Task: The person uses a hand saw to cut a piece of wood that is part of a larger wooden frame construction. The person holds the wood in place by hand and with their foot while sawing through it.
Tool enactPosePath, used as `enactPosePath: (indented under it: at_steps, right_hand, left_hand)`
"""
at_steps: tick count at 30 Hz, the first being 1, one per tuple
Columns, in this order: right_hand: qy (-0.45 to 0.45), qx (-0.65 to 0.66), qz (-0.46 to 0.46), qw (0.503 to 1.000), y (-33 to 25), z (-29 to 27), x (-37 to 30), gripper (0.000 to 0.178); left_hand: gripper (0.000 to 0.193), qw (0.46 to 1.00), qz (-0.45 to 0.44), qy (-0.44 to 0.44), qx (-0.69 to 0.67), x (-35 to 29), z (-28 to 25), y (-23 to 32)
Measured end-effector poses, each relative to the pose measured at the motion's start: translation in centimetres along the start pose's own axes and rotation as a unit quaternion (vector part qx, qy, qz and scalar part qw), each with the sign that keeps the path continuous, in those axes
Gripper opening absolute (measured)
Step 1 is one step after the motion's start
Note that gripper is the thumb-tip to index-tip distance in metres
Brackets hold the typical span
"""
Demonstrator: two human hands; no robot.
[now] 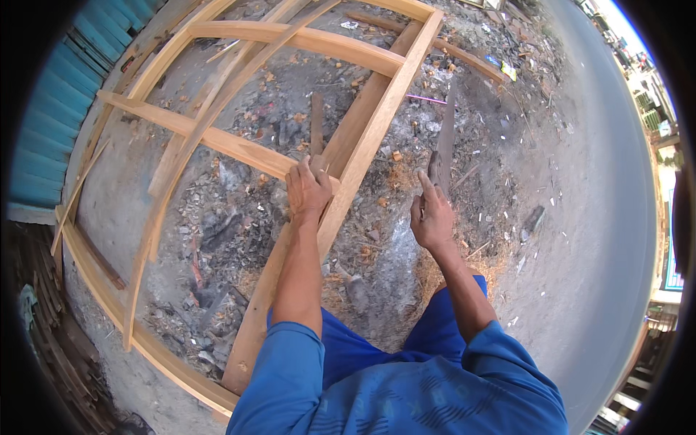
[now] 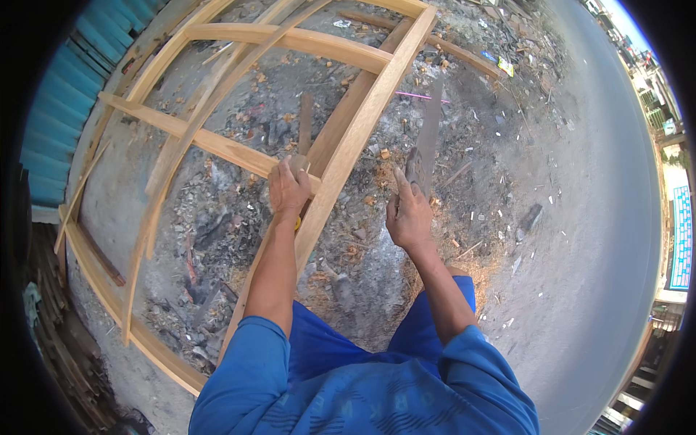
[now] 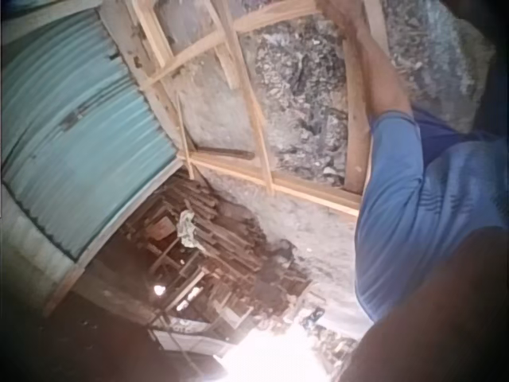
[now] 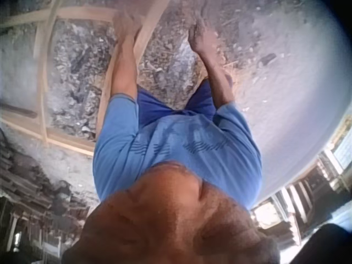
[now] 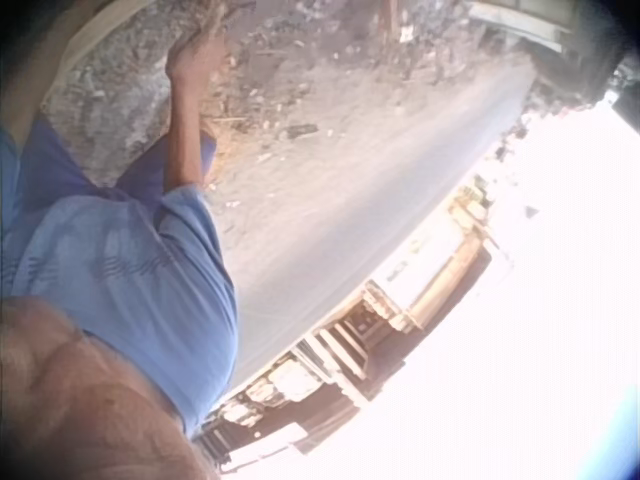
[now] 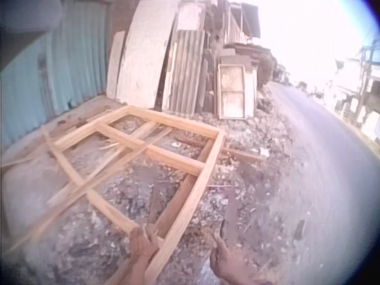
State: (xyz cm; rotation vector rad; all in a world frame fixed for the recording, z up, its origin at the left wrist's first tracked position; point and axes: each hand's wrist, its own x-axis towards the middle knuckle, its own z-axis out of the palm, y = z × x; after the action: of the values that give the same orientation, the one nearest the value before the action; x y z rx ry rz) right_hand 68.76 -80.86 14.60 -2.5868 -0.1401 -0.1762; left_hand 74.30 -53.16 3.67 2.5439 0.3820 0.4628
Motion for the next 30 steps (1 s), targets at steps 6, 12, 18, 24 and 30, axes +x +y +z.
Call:
enactPosePath:
  at_steps: [6, 12, 18, 24, 30]
  right_hand:
    - [-0.195, -0.127, 0.012, 0.972, 9.9, 9.8, -6.8, 0.048]
    - [-0.1, -0.11, -0.04, 0.988, 0.1, 9.7, -1.7, 0.041]
    - [-0.132, -0.087, -0.213, 0.964, -4.1, 12.9, 6.1, 0.049]
    - [-0.183, -0.062, -0.332, 0.923, -0.4, 11.0, 6.3, 0.046]
    - [-0.074, 0.019, -0.157, 0.985, -1.0, 9.7, 11.0, 0.037]
  left_hand:
    - [0.045, 0.999, 0.034, 0.028, -0.021, 0.0, 1.2, 0.3]
    - [0.044, 1.0, 0.002, 0.007, -0.001, -0.2, -0.5, -0.2]
    - [0.043, 1.0, 0.0, 0.001, -0.022, -0.3, 0.6, 0.8]
    - [0.04, 1.0, 0.003, -0.001, -0.009, -0.2, 0.4, 0.2]
    - [0.037, 1.0, -0.005, 0.012, -0.004, 0.3, -0.2, 0.0]
